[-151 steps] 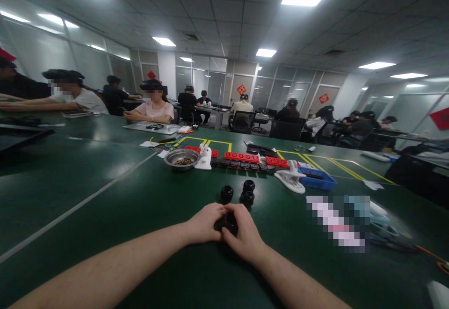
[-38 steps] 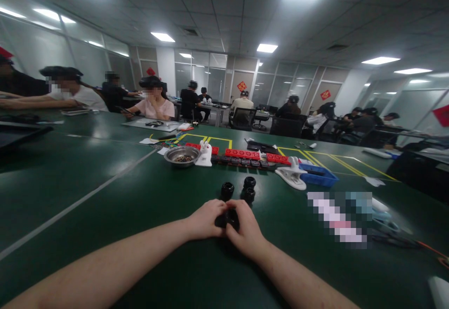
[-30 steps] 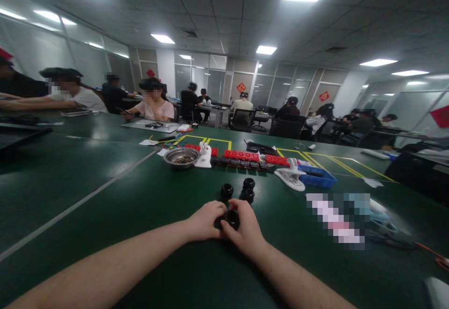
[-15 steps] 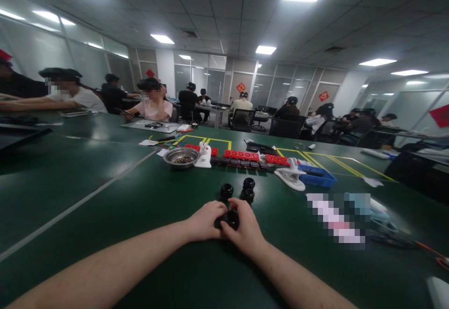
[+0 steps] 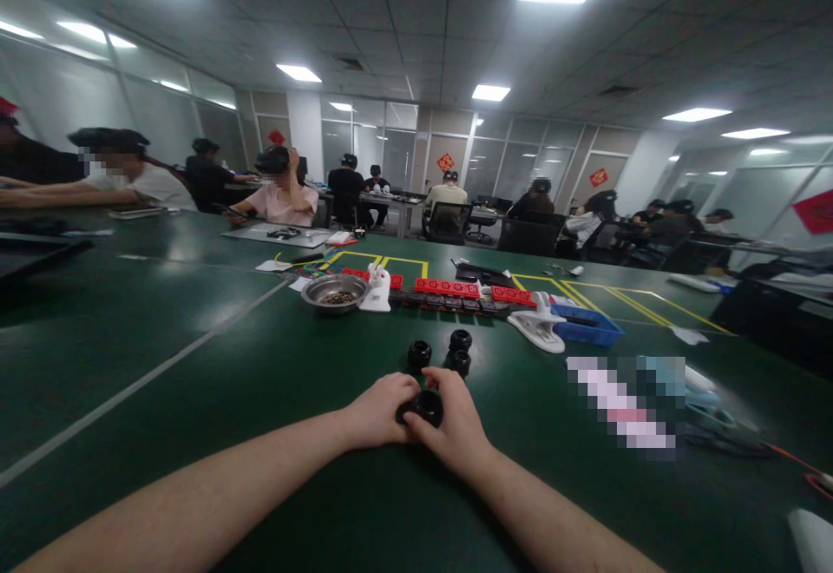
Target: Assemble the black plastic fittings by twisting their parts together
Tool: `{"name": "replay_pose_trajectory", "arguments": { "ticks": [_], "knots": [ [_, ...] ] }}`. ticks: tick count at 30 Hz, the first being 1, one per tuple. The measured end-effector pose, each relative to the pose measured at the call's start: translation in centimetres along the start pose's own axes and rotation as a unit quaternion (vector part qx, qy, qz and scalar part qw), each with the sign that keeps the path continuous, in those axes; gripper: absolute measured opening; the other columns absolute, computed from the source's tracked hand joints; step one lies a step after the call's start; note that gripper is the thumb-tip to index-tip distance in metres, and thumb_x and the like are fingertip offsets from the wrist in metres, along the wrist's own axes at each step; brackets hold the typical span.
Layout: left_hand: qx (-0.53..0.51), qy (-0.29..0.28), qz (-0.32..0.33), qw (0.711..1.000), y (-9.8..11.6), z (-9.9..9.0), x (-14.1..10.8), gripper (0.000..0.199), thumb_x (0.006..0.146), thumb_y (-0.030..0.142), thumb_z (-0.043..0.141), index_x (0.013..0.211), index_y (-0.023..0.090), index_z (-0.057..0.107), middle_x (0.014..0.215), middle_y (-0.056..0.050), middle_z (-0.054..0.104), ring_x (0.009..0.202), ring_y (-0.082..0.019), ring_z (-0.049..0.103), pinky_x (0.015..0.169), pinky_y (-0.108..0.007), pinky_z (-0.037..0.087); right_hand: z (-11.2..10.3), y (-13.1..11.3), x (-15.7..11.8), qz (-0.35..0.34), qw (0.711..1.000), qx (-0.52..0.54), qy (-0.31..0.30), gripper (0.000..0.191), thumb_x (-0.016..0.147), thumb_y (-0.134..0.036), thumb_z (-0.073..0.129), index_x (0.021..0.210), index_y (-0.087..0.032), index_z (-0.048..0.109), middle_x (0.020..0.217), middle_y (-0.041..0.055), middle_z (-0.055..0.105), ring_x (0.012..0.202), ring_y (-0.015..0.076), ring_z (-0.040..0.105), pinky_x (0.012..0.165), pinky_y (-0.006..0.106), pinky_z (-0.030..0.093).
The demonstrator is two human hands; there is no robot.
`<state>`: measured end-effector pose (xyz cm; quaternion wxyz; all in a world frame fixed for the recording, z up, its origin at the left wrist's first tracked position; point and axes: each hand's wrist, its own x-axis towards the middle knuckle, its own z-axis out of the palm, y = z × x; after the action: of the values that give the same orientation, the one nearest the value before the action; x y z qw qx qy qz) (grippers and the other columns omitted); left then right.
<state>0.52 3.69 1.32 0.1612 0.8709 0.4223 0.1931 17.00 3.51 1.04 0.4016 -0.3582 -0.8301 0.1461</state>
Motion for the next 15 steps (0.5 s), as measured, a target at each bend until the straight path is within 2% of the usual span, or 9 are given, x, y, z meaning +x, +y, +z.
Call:
{"name": "replay_pose_trajectory", "arguments": {
  "ticks": [8,12,15],
  "knots": [
    [-0.005,0.002,-0.006,1.0,0.0,0.04,-0.05,0.041,0.065,0.028,0.063,0.103,0.018,0.054,0.105,-0.006,0.054,0.097,-0.024,0.048,0.088,-0.036,0.037,-0.02,0.06,-0.27,-0.03,0.999,0.031,-0.033,0.047,0.064,-0.008,0.051,0.108,-0.018,0.042,0.1,0.0068,0.051,0.093,0.0196,0.049,0.084,0.037,0.04],
    [-0.001,0.003,0.0,1.0,0.11,0.01,-0.04,0.034,0.064,0.03,0.064,0.095,0.018,0.057,0.104,-0.006,0.054,0.097,-0.024,0.048,0.088,-0.035,0.037,-0.1,0.02,-0.16,-0.016,1.0,0.013,0.007,0.046,0.063,-0.015,0.057,0.107,-0.018,0.043,0.1,0.008,0.05,0.093,0.0222,0.048,0.083,0.04,0.04],
    [-0.002,0.001,-0.009,1.0,0.27,-0.17,-0.03,0.034,0.064,0.032,0.065,0.094,0.018,0.057,0.101,-0.005,0.054,0.095,-0.024,0.048,0.086,-0.035,0.039,-0.04,0.02,0.01,0.002,1.0,-0.002,0.005,0.043,0.064,-0.02,0.06,0.104,-0.018,0.044,0.093,0.0064,0.051,0.087,0.0213,0.049,0.08,0.039,0.041]
  ]
}}
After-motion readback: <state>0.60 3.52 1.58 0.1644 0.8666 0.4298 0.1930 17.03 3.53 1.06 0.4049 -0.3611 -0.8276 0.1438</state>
